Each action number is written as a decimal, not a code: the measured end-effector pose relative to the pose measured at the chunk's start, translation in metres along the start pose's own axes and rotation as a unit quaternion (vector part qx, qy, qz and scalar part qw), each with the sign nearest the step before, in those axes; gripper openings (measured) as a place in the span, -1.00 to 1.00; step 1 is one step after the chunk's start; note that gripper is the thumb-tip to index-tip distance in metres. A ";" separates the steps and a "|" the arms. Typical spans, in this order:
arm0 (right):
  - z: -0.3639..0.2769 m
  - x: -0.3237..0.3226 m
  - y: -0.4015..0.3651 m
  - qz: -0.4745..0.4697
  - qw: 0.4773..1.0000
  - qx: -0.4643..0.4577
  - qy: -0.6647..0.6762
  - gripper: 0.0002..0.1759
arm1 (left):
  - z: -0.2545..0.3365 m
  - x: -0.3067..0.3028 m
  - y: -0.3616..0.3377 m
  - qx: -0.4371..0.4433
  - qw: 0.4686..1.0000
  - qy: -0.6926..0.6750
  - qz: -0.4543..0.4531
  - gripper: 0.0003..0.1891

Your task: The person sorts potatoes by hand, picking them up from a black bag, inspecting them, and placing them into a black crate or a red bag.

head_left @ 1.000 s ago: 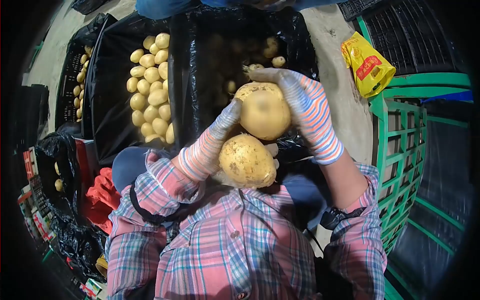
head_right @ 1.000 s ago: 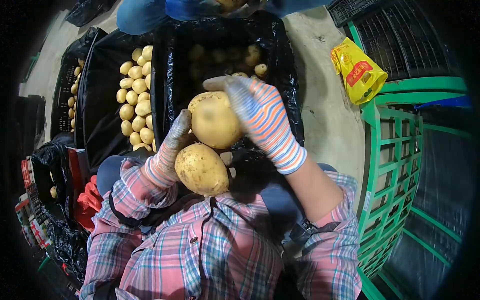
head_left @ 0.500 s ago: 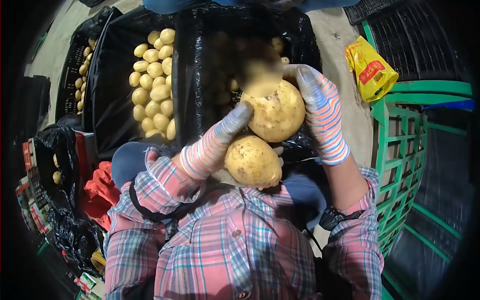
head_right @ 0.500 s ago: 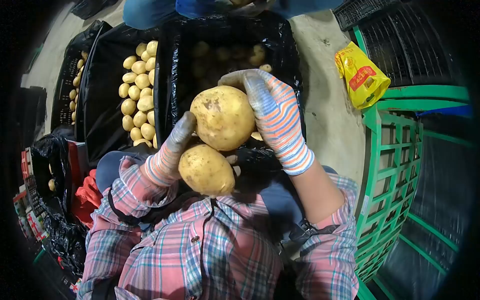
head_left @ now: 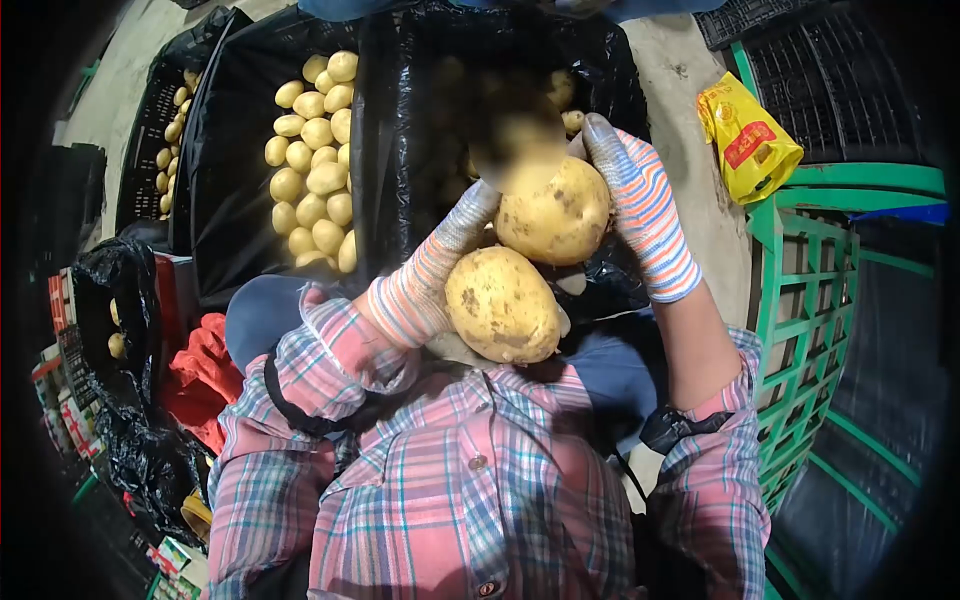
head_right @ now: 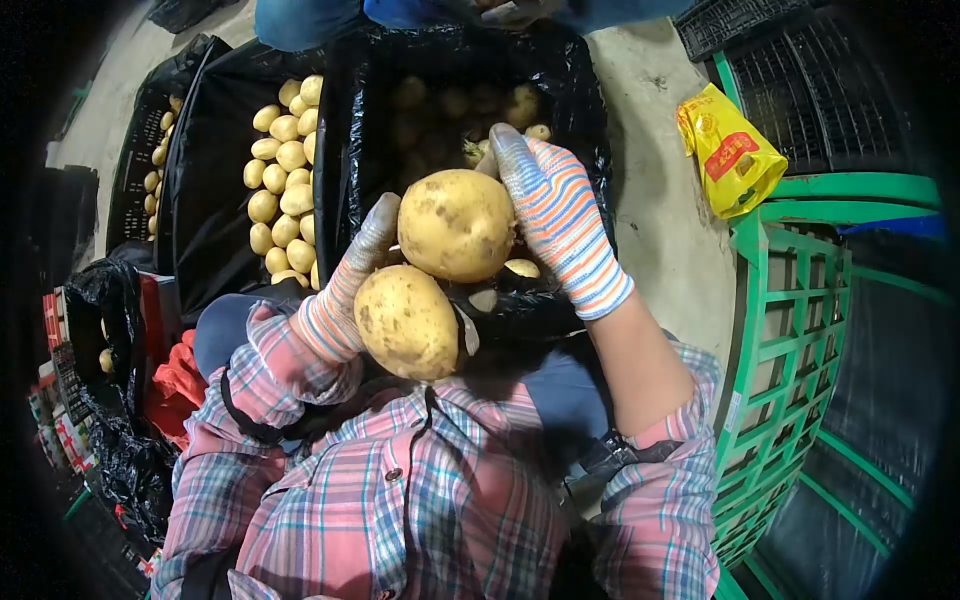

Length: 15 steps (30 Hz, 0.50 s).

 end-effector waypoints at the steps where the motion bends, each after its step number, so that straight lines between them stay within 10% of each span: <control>1: -0.014 -0.008 0.003 0.036 0.993 -0.098 -0.053 -0.59 | -0.003 0.004 0.002 -0.012 0.999 -0.044 -0.006 -0.23; 3: -0.053 -0.011 -0.009 0.073 0.963 -0.219 -0.137 -0.70 | -0.004 0.006 0.005 -0.021 0.995 -0.100 -0.016 -0.23; 8: -0.079 0.013 -0.051 0.032 0.984 -0.163 -0.060 -0.52 | 0.030 -0.002 0.002 0.129 0.983 -0.128 0.019 -0.25; 12: -0.103 0.075 -0.094 -0.022 0.785 -0.478 -0.392 -0.19 | 0.052 0.006 -0.014 0.225 0.969 -0.078 0.060 -0.24; 15: -0.091 0.062 -0.079 -0.005 0.852 -0.415 -0.318 -0.14 | 0.060 -0.007 -0.006 0.234 0.966 -0.097 0.053 -0.27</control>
Point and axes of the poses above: each hand's wrist, its own y-axis towards the middle knuckle, its own x-axis out of the palm, z = x × y, the point moved 10 cm from there along y, towards the middle knuckle, and after that the axes turned 9 degrees about z, right-handed, at the moved point
